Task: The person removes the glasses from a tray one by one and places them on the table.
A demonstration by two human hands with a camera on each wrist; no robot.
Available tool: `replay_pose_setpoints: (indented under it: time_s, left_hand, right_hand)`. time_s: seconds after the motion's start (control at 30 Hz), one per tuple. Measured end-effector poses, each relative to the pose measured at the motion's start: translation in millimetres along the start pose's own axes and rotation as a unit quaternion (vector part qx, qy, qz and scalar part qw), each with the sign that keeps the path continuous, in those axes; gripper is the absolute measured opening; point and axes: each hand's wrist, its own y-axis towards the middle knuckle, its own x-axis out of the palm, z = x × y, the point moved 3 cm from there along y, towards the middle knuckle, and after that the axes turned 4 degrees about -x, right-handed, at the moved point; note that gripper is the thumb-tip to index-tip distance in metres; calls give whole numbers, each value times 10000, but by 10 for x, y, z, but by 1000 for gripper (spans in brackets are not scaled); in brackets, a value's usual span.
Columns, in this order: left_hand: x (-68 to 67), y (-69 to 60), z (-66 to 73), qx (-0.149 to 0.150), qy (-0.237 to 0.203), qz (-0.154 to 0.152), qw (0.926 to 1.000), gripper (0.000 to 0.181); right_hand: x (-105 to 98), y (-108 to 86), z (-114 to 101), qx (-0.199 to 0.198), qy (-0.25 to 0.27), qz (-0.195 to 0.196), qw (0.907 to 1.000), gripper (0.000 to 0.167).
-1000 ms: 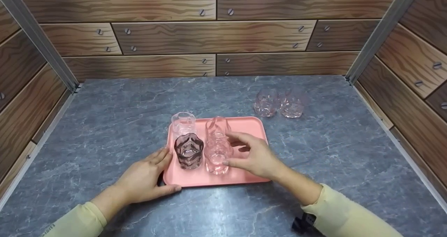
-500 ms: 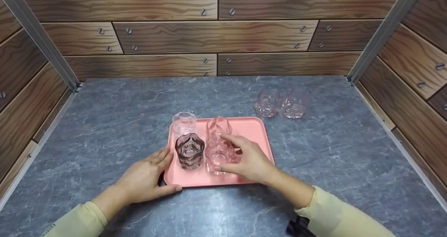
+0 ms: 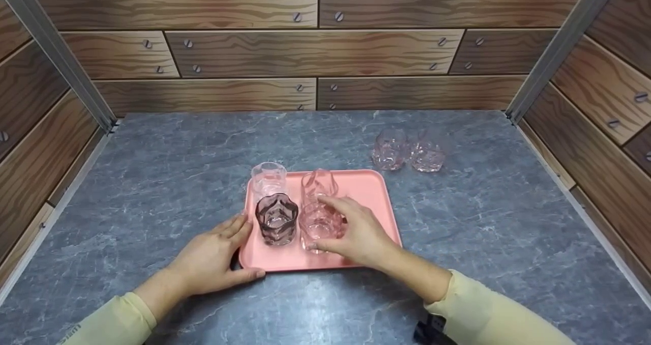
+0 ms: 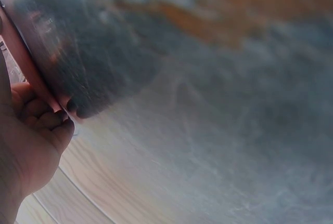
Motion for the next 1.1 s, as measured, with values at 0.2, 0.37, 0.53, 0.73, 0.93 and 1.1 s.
replay_pose_setpoints:
  time_s: [0.2,0.37,0.53,0.73,0.93,1.1]
  left_hand:
    - [-3,4,1,-15,37,-41,10000,110]
    - [1,8,-3,32,19,-1,10000,109]
    - [2,6,-6,9,23,-3,10000,110]
    - [-2,9,-5,8,53,-26,10000,110]
    - [-11,2,-1,-29,-1,-21,10000,110]
    - [-16,-2,5,-15,-39,0,10000,110]
  right_hand:
    - [11,4,-7,-12,23,57,10000,85]
    - [10,-2,-11,6,79,96,9999,82]
    - [-2,-11,1,65,143,96,9998,83]
    - [-42,-25,24,123,264,60,9996,83]
    - [-114,-41,60,208,529,-24,9984,83]
    - [-213,-39,89,139,565,14,9983,83]
